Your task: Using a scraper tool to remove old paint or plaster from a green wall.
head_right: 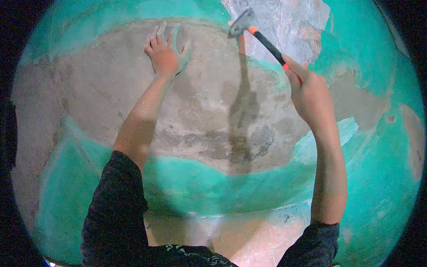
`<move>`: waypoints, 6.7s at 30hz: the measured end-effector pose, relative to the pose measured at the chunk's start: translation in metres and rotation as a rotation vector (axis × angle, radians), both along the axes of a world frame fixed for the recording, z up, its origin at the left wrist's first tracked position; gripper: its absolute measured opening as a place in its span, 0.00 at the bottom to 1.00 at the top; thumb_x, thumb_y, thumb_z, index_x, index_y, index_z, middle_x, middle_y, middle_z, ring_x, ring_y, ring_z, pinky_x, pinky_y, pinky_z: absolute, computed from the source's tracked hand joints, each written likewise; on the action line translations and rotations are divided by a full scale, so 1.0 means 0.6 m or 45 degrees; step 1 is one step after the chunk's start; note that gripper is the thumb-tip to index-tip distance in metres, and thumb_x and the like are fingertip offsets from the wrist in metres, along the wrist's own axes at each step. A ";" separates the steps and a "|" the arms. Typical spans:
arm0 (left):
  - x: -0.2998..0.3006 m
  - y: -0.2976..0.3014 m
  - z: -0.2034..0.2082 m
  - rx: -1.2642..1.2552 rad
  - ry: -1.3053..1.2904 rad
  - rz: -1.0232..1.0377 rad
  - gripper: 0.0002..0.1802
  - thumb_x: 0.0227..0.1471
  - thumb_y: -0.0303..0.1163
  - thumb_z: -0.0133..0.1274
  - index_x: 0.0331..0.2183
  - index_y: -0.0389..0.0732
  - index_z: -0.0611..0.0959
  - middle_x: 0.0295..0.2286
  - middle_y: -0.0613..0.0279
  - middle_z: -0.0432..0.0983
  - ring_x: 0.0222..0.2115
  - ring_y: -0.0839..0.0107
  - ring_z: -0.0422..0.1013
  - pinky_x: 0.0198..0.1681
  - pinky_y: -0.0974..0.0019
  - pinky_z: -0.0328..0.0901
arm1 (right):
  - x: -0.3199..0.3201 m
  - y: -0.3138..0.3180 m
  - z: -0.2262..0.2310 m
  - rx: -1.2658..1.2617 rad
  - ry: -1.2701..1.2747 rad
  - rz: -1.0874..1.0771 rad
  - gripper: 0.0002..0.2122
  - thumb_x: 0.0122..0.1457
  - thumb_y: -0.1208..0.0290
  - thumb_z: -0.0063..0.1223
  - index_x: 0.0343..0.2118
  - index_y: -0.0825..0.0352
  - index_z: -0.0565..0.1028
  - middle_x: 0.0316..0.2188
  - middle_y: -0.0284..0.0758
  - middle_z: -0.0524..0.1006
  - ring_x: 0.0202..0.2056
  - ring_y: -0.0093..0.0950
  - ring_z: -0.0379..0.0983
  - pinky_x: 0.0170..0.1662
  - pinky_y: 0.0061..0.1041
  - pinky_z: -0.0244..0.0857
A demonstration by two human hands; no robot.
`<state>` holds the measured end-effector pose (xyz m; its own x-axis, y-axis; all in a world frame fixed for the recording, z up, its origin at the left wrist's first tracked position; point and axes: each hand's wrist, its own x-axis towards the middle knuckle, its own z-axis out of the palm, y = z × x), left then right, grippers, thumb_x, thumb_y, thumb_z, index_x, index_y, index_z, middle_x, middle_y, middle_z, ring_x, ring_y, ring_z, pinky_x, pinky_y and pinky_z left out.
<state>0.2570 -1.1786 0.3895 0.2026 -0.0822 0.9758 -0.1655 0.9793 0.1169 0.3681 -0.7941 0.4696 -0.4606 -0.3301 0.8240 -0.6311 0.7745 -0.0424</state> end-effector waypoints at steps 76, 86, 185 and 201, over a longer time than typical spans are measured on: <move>-0.081 0.238 0.060 0.008 0.255 -0.360 0.11 0.53 0.44 0.65 0.40 0.60 0.90 0.37 0.78 0.81 0.45 0.63 0.68 0.49 0.52 0.55 | -0.012 0.011 -0.008 0.026 -0.266 -0.115 0.17 0.69 0.76 0.51 0.60 0.60 0.77 0.30 0.51 0.76 0.31 0.16 0.65 0.37 0.25 0.68; -0.087 0.247 0.062 0.044 0.248 -0.397 0.12 0.52 0.43 0.66 0.41 0.64 0.89 0.39 0.82 0.81 0.45 0.65 0.67 0.49 0.53 0.55 | -0.004 0.017 -0.003 0.016 -0.206 -0.173 0.18 0.69 0.76 0.52 0.60 0.59 0.77 0.30 0.53 0.74 0.33 0.16 0.68 0.39 0.25 0.68; -0.063 0.199 0.078 -0.171 0.194 -0.281 0.13 0.53 0.46 0.65 0.42 0.64 0.90 0.36 0.79 0.81 0.44 0.64 0.68 0.48 0.53 0.56 | 0.034 0.003 -0.047 0.087 0.246 -0.167 0.20 0.63 0.77 0.59 0.58 0.55 0.80 0.26 0.43 0.77 0.23 0.33 0.72 0.30 0.32 0.67; -0.057 0.199 0.065 0.027 0.117 -0.269 0.15 0.53 0.44 0.64 0.44 0.65 0.89 0.37 0.76 0.78 0.44 0.63 0.67 0.47 0.51 0.57 | 0.001 0.003 -0.080 0.103 0.381 -0.143 0.23 0.61 0.74 0.62 0.60 0.49 0.78 0.21 0.37 0.70 0.19 0.36 0.71 0.25 0.38 0.65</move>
